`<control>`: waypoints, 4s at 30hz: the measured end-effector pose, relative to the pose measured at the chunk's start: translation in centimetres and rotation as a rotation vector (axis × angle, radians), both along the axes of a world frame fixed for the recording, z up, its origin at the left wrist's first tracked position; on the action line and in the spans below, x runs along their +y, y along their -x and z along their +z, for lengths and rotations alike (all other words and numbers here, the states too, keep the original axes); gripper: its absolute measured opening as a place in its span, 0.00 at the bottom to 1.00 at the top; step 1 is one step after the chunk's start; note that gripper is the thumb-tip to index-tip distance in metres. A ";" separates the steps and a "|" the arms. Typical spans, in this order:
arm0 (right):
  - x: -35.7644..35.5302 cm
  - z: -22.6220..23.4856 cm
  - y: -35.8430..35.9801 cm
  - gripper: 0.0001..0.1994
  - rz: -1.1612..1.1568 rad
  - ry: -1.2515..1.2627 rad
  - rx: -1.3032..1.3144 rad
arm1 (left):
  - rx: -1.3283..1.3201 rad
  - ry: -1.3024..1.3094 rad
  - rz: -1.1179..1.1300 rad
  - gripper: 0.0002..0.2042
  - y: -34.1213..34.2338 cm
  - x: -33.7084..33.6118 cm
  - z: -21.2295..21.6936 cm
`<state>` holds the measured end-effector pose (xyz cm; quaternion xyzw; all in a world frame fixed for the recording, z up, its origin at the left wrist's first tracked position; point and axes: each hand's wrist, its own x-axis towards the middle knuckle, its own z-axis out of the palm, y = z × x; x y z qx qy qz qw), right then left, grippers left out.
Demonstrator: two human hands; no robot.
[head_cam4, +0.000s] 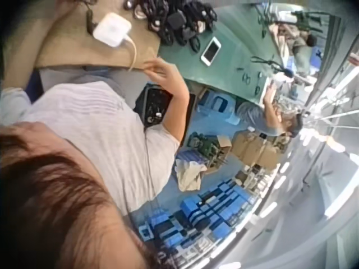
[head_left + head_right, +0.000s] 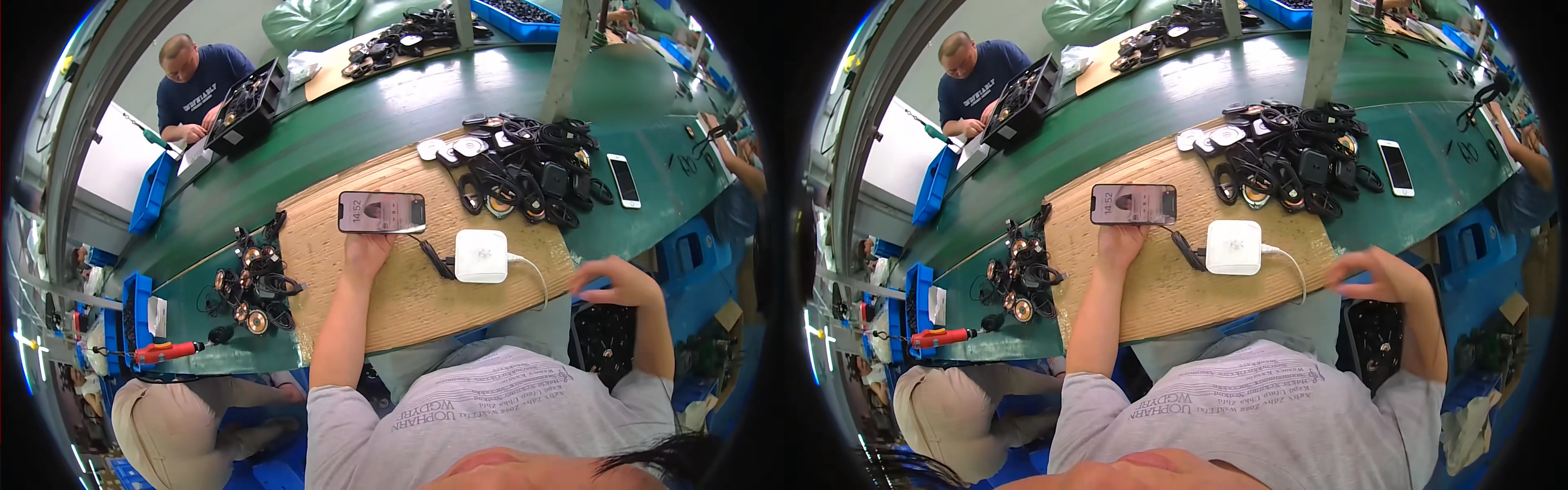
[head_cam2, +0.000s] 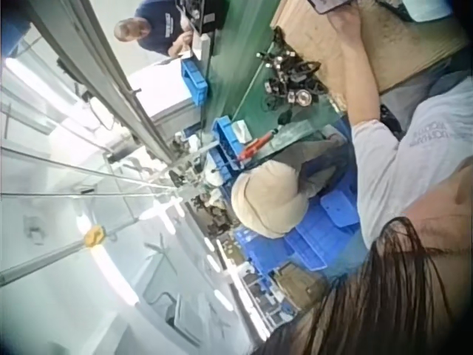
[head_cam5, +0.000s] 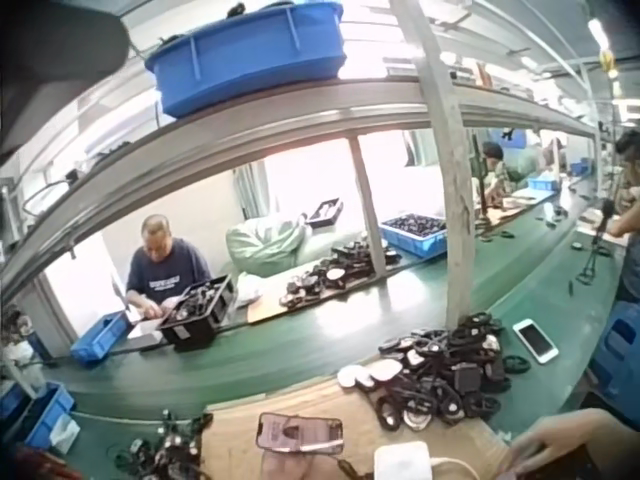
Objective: The person tests wireless charging coils by connecting each component to a power adapter, placing a smartphone over it to verify charging, and placing the tested units onto the conveyor belt.
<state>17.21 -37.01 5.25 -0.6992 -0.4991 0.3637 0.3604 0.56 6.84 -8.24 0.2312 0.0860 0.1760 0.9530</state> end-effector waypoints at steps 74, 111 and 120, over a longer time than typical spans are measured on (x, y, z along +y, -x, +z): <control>26.0 -9.1 2.6 0.46 -0.098 -0.664 -0.777 | 0.024 -0.098 -0.168 0.18 1.1 -1.0 -1.0; 26.1 -9.2 2.7 0.45 -0.140 -0.662 -0.783 | 0.124 -0.139 -0.105 0.17 1.1 -1.5 0.7; 25.8 -9.2 2.4 0.42 -0.138 -0.665 -0.790 | 0.125 -0.149 -0.084 0.17 0.7 -2.0 1.1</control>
